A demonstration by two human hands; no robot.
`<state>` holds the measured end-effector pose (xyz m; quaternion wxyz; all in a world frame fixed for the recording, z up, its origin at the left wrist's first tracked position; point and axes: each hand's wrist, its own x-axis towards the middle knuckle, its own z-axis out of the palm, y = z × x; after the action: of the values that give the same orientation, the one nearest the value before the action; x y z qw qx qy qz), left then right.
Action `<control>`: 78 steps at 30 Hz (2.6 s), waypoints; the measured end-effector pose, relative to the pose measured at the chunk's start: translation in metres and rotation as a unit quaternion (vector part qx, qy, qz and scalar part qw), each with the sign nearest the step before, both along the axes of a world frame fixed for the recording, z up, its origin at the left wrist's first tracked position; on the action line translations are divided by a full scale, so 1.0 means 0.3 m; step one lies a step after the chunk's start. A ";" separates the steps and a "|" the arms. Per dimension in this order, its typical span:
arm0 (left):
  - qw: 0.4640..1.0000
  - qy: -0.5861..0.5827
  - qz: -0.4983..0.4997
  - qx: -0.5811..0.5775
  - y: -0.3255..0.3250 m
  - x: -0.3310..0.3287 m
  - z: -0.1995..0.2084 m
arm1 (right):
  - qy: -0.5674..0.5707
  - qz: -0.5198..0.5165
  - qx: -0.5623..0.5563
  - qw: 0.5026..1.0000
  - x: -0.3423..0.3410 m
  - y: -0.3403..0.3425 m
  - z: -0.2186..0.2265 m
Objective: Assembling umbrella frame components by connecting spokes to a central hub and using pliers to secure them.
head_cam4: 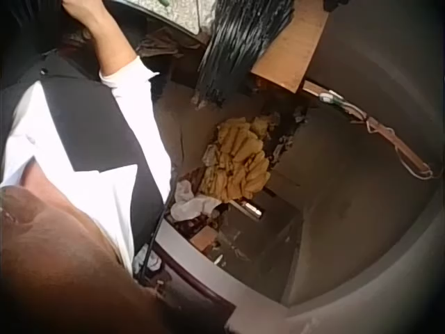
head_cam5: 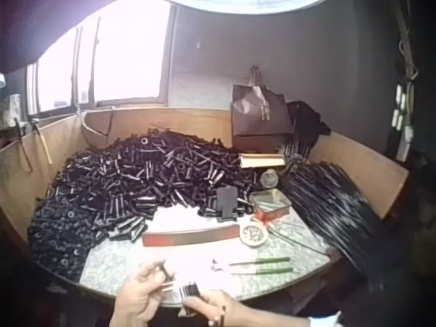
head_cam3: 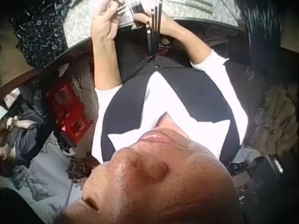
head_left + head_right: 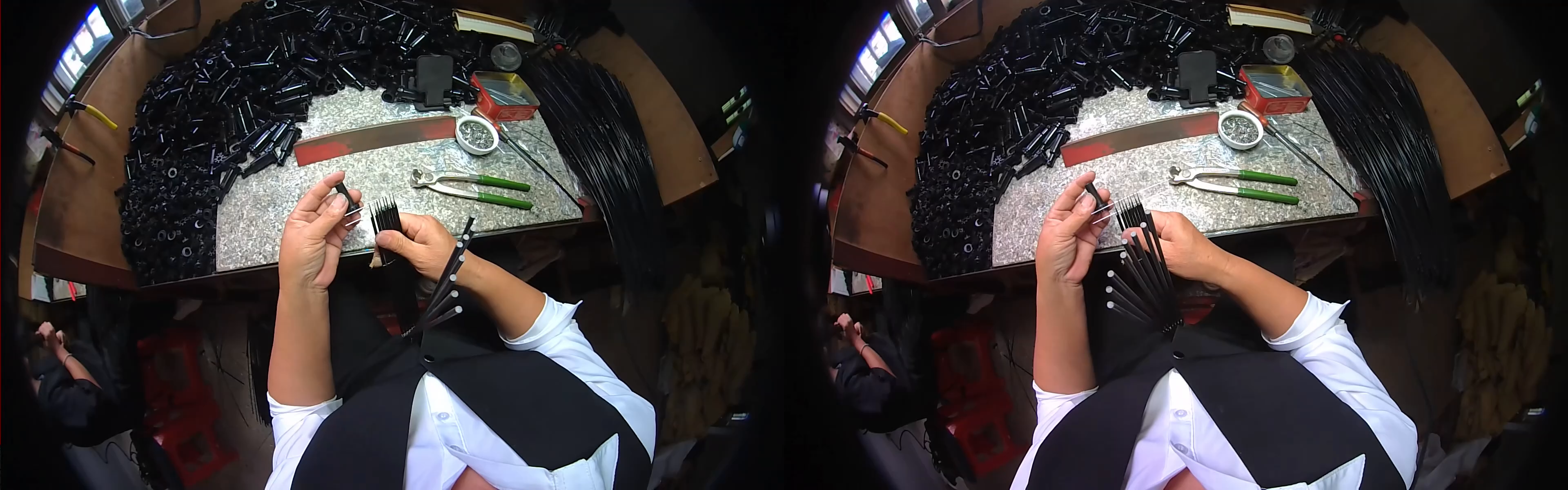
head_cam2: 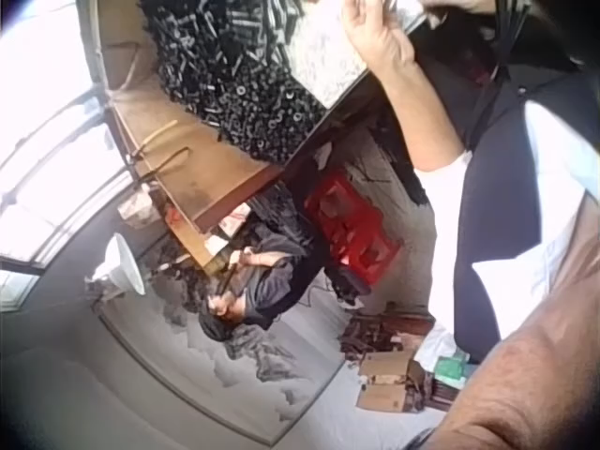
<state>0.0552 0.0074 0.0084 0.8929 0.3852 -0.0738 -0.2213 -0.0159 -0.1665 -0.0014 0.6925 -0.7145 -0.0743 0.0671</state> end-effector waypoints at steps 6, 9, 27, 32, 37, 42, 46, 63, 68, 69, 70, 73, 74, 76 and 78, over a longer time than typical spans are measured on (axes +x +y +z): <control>0.999 0.029 -0.012 0.003 -0.009 -0.003 0.007 | 0.020 0.003 0.031 0.999 -0.002 -0.001 0.009; 0.999 0.028 -0.023 0.016 -0.009 -0.015 0.015 | 0.017 0.014 -0.024 0.999 -0.008 -0.011 0.021; 0.999 0.024 -0.028 -0.003 -0.017 -0.002 0.011 | -0.034 -0.006 -0.002 0.999 0.002 0.001 0.008; 0.999 0.004 -0.032 0.003 -0.007 -0.010 0.026 | 0.030 0.024 -0.036 0.999 -0.014 -0.007 0.036; 0.999 0.028 -0.026 0.010 -0.014 -0.019 -0.005 | 0.006 0.012 -0.011 1.000 -0.010 -0.002 0.017; 0.999 0.019 -0.024 0.013 -0.009 -0.020 0.006 | 0.016 0.020 -0.001 1.000 -0.016 0.002 0.022; 0.999 0.029 -0.028 0.008 -0.008 -0.015 0.007 | 0.024 0.024 -0.009 0.999 -0.010 -0.001 0.051; 0.999 0.032 -0.021 0.011 -0.015 -0.011 -0.002 | 0.041 0.031 0.000 0.999 -0.005 0.002 0.058; 0.999 0.029 -0.041 -0.001 -0.011 -0.006 -0.014 | 0.032 0.028 -0.005 0.999 -0.005 0.005 0.060; 0.999 0.027 -0.044 -0.003 -0.011 -0.007 -0.014 | 0.028 0.029 -0.006 0.999 -0.004 0.006 0.057; 0.999 0.027 -0.044 -0.003 -0.012 -0.006 -0.015 | 0.023 0.029 -0.008 0.999 -0.004 0.004 0.053; 0.998 0.025 -0.054 -0.008 -0.013 -0.004 -0.016 | 0.011 0.021 -0.018 1.000 -0.004 0.002 0.046; 0.997 0.019 -0.068 -0.018 -0.010 0.000 -0.021 | 0.011 0.022 -0.018 1.000 -0.005 0.004 0.049; 0.996 0.013 -0.081 -0.027 -0.003 0.005 -0.044 | 0.020 0.017 -0.013 1.000 -0.008 0.007 0.058; 0.995 0.028 -0.087 -0.035 0.004 0.005 -0.075 | 0.024 0.016 -0.023 0.999 -0.009 0.007 0.060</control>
<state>0.0567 0.0087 -0.0140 0.8847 0.3398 -0.0892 -0.3063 -0.0188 -0.1643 0.0166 0.6765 -0.7269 -0.0681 0.0969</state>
